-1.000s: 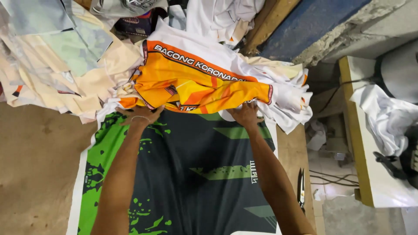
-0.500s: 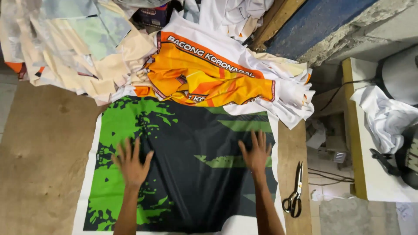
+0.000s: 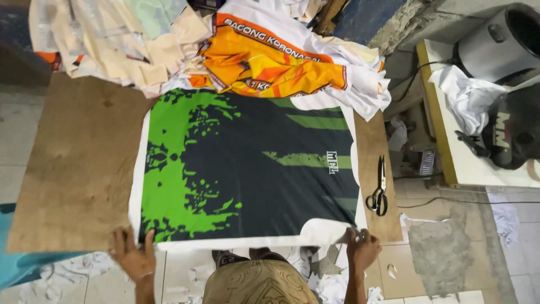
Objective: Cutting out printed garment patterns from fabric sheets using hand scissors on a wooden table.
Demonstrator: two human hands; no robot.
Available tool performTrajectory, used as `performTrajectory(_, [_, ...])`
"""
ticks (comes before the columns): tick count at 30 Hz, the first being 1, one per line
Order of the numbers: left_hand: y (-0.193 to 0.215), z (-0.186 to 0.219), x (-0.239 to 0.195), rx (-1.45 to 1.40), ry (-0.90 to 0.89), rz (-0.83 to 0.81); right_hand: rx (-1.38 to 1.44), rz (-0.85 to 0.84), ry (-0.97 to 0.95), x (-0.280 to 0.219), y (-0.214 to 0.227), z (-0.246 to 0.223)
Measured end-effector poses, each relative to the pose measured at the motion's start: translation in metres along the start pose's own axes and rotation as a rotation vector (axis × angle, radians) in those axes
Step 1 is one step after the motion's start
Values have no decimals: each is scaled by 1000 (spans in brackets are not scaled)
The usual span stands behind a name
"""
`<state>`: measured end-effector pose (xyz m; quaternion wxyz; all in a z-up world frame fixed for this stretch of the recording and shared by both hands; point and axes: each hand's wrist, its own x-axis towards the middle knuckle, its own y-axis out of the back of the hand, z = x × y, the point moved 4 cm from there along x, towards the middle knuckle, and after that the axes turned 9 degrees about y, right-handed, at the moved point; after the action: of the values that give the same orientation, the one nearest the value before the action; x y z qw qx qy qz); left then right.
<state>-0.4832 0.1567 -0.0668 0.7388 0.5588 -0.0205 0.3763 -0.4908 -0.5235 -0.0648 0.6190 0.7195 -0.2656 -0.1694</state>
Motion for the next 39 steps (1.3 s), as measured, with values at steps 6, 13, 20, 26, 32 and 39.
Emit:
performTrajectory(6, [18, -22, -16, -290, 152, -46, 268, 57, -28, -4, -14, 48])
performTrajectory(13, [108, -53, -4, -457, 666, -610, 922, -166, -474, -82, 91, 47])
performTrajectory(20, [194, -16, -16, -734, 1215, -823, 652, -359, -403, -139, 161, 46])
performTrajectory(26, [99, -103, -106, -584, 910, -1186, 682, -672, -343, -152, 127, 70])
performTrajectory(32, [207, -4, 12, -547, 1022, -913, 835, -316, -317, -115, 201, 11])
performTrajectory(39, [75, -10, 96, -962, 866, -740, 1814, -422, -197, 23, 108, -26])
